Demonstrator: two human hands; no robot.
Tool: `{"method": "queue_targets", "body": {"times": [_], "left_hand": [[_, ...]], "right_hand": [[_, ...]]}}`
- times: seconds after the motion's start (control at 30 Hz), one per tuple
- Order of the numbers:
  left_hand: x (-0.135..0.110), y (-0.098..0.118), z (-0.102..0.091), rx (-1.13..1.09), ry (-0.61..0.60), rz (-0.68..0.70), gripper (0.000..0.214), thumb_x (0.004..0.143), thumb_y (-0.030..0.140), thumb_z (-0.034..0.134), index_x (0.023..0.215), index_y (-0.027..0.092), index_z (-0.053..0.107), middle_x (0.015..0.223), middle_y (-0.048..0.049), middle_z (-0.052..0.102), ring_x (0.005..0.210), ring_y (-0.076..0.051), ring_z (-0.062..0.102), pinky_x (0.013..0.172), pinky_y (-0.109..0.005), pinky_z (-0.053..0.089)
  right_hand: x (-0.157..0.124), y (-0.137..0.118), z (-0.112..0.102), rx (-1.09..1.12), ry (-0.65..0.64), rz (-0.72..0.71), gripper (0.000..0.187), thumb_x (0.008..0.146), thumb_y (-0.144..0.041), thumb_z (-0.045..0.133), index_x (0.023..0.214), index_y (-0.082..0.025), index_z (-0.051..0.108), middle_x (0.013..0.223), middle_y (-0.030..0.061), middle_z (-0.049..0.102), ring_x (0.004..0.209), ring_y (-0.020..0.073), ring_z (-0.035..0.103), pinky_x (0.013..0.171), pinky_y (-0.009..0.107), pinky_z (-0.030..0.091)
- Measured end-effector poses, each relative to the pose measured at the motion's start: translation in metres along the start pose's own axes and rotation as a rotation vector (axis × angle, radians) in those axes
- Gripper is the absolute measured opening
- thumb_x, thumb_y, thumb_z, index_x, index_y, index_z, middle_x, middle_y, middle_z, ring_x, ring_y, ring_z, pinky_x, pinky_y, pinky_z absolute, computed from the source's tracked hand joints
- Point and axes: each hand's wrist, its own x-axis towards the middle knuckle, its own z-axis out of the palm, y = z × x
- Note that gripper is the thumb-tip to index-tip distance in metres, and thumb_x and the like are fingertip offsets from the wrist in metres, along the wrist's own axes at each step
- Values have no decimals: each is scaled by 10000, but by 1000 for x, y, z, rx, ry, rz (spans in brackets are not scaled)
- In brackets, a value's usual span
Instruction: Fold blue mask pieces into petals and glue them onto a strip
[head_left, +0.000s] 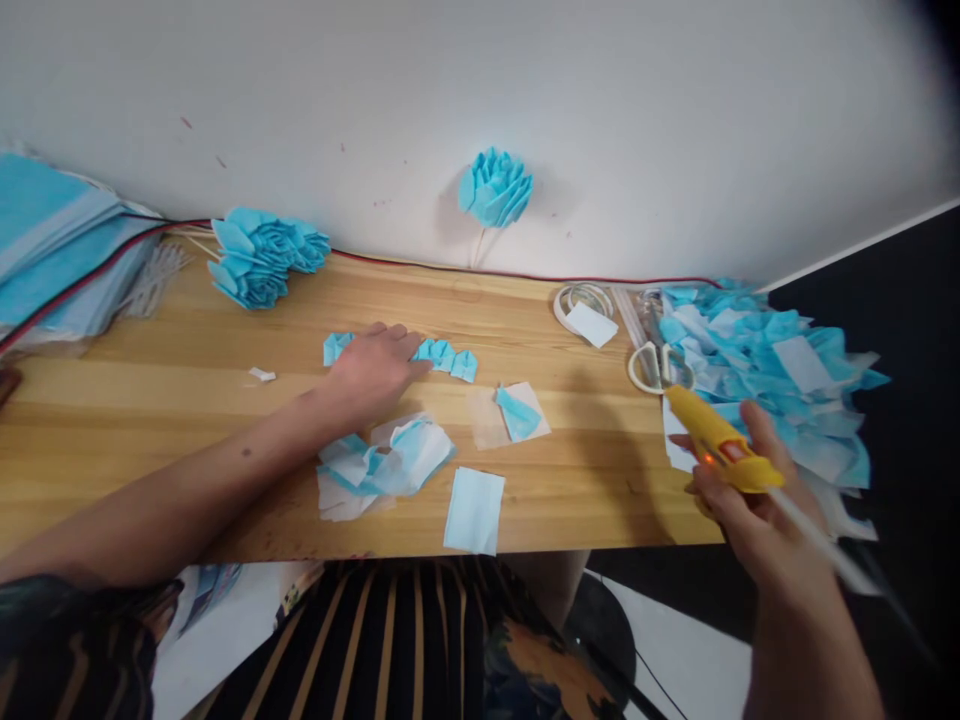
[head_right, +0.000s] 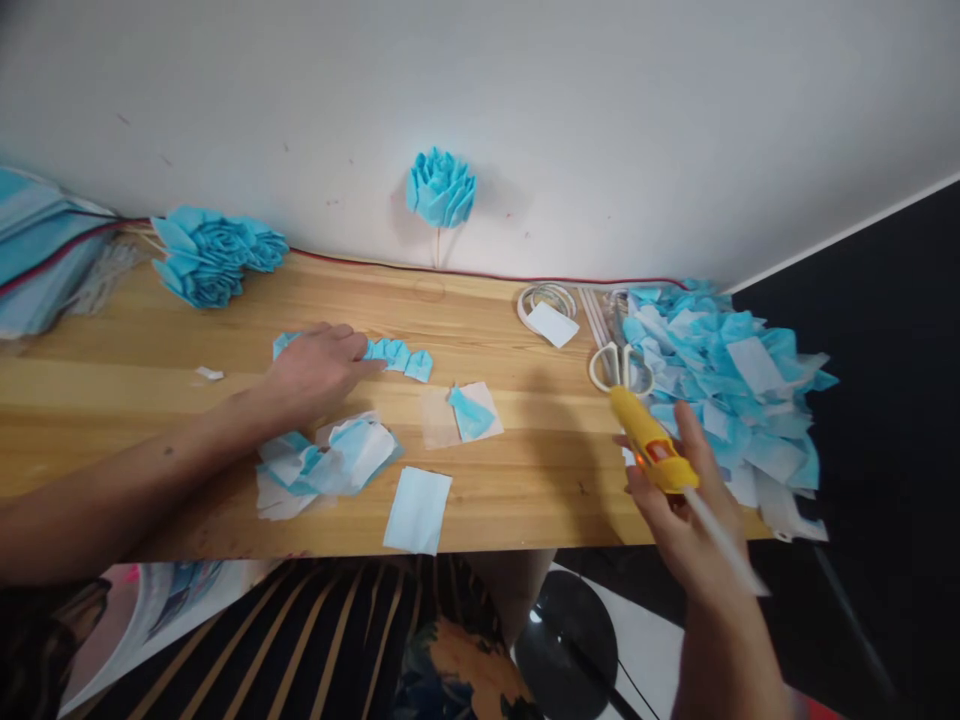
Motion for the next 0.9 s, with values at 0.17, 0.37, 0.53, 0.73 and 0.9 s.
{"method": "queue_targets", "body": {"times": [0.17,0.37,0.53,0.73,0.9], "left_hand": [[1,1,-1,-15,-14,-11,303,978,185,425,1065,213,714,950,-99,627,971,-266,548,787,-362,375],[3,2,-1,-24,-7,-26,262,973,193,462,1004,194,722,946,-111,616,954,-274,551,768,-370,371],[3,2,-1,-57,23,-27,256,979,215,466,997,200,722,985,-108,609,993,-271,535,795,-377,377],[2,2,0,-72,37,-43,269,989,253,454,1004,226,721,1157,-95,611,1077,-273,510,863,-399,392],[1,2,8,-103,121,-39,323,1011,263,408,1009,221,729,1373,-91,537,1181,-287,481,926,-427,384]], "right_hand": [[17,-77,41,708,-213,116,595,856,-472,653,1404,-265,546,918,70,751,494,139,544,424,295,454],[47,-128,86,721,-437,0,441,865,-464,621,1219,-205,665,806,35,699,595,147,581,426,239,449],[56,-137,100,653,-526,23,498,822,-466,630,1209,-155,672,727,23,641,609,146,570,401,217,429],[59,-136,107,613,-555,29,605,810,-453,636,1328,-140,605,690,-1,614,580,137,532,410,224,437],[61,-139,111,588,-548,49,600,790,-429,658,1315,-142,613,689,-7,604,565,132,524,408,226,425]]}}
